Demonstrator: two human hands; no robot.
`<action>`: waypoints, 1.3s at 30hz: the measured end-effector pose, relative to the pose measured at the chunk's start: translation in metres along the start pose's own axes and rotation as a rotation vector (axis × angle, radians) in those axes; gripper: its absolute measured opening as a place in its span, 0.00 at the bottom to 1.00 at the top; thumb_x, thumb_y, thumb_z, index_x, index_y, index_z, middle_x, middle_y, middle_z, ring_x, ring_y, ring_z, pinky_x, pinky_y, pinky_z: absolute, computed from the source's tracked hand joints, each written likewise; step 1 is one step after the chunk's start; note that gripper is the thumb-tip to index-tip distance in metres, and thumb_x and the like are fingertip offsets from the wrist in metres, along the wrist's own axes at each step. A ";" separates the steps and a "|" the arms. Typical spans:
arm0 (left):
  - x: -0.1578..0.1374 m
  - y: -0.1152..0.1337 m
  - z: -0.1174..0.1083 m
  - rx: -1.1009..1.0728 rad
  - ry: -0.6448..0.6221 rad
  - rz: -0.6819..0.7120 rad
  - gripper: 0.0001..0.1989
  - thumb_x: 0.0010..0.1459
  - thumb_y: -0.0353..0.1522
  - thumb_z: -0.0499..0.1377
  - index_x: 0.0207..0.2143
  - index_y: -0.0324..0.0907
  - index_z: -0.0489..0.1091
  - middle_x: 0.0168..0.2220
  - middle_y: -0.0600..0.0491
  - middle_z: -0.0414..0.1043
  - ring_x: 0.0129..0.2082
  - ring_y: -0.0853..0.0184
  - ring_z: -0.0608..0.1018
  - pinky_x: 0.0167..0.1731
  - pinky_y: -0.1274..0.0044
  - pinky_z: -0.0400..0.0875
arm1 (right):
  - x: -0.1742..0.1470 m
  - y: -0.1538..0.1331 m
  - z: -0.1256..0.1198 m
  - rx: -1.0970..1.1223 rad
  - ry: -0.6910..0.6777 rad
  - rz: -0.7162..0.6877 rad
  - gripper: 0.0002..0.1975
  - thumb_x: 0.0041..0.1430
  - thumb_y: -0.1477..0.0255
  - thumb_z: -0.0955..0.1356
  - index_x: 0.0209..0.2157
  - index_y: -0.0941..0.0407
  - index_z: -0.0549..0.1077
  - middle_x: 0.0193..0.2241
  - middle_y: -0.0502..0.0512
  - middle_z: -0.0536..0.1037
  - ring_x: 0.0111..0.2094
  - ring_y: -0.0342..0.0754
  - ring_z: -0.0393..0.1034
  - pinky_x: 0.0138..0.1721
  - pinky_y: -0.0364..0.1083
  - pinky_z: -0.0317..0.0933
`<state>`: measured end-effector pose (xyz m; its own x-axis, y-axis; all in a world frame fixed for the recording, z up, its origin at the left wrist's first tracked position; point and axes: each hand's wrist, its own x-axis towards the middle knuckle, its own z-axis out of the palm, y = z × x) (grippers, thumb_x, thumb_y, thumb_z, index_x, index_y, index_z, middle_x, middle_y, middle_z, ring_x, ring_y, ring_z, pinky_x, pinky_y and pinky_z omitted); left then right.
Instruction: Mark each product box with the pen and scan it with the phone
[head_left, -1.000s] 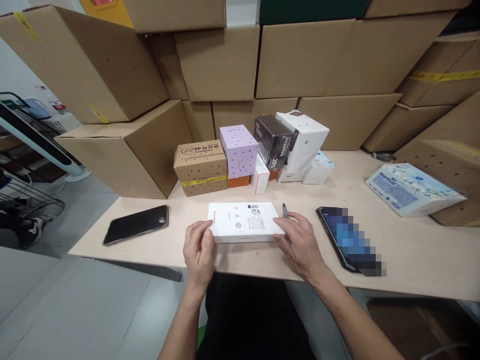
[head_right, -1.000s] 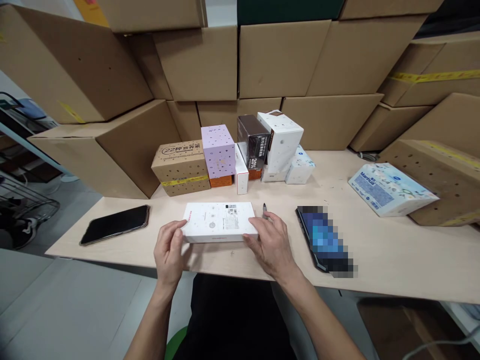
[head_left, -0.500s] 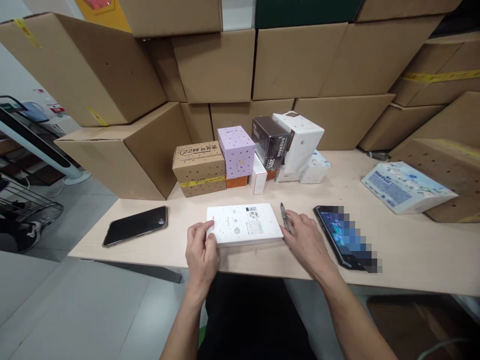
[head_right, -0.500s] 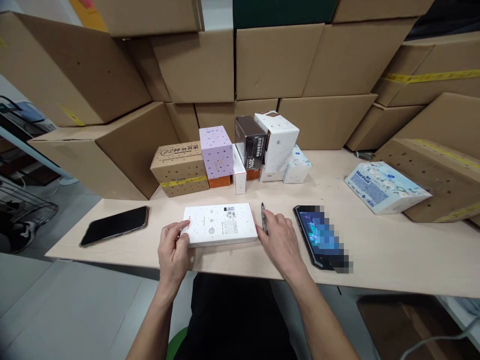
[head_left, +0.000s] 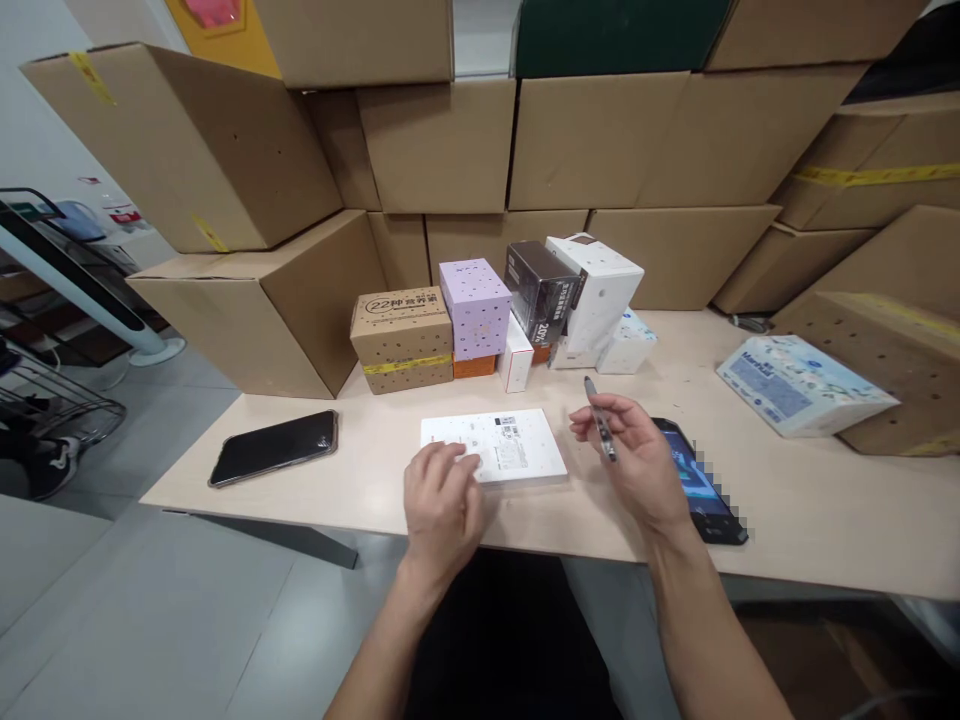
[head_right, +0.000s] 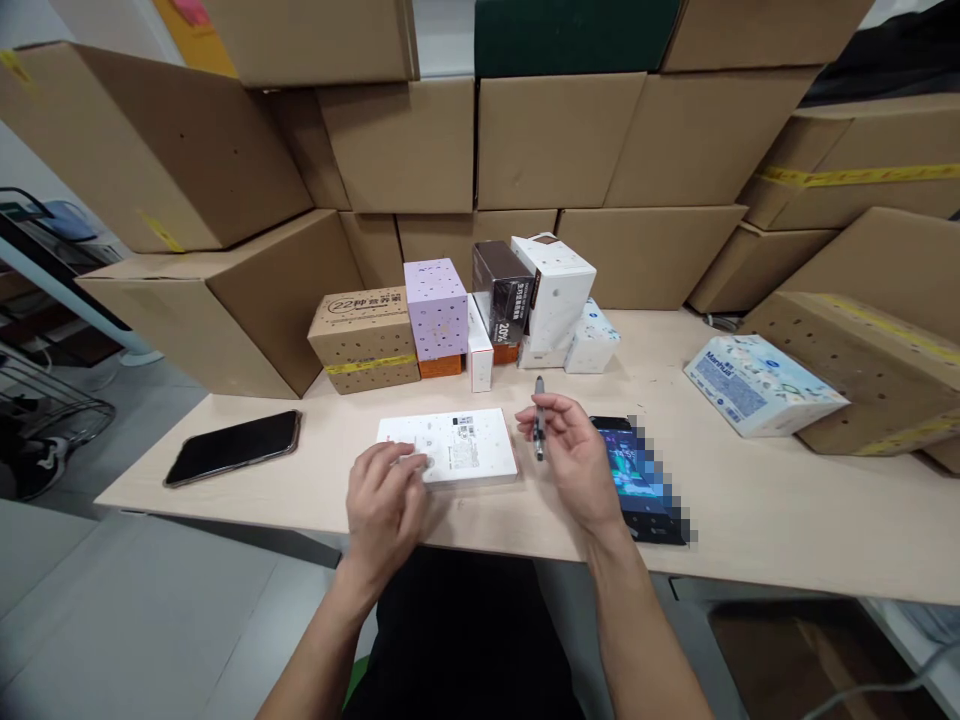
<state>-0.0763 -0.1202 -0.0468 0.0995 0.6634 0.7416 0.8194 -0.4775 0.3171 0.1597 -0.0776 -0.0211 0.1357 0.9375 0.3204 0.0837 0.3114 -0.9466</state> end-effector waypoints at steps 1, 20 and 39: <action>0.002 0.007 0.004 0.008 -0.038 0.033 0.13 0.57 0.24 0.55 0.44 0.42 0.72 0.47 0.46 0.75 0.51 0.54 0.72 0.50 0.61 0.68 | 0.000 -0.007 0.005 -0.005 -0.003 -0.033 0.14 0.57 0.65 0.70 0.44 0.52 0.68 0.37 0.54 0.79 0.39 0.49 0.75 0.43 0.50 0.69; 0.003 0.032 0.037 0.190 -0.205 0.099 0.14 0.64 0.34 0.56 0.51 0.40 0.71 0.52 0.45 0.76 0.50 0.52 0.74 0.47 0.62 0.66 | 0.025 0.019 0.060 -0.169 -0.029 0.139 0.16 0.58 0.54 0.66 0.33 0.54 0.68 0.23 0.49 0.76 0.21 0.44 0.69 0.25 0.43 0.64; 0.002 0.031 0.038 0.180 -0.211 0.098 0.14 0.64 0.33 0.56 0.51 0.39 0.70 0.52 0.46 0.76 0.50 0.52 0.74 0.48 0.62 0.65 | 0.024 0.017 0.061 -0.357 -0.107 0.064 0.17 0.63 0.55 0.62 0.32 0.54 0.71 0.25 0.52 0.77 0.23 0.47 0.73 0.27 0.44 0.65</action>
<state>-0.0291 -0.1119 -0.0574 0.2832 0.7333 0.6182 0.8853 -0.4478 0.1256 0.1040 -0.0400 -0.0318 0.0495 0.9700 0.2380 0.4196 0.1961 -0.8863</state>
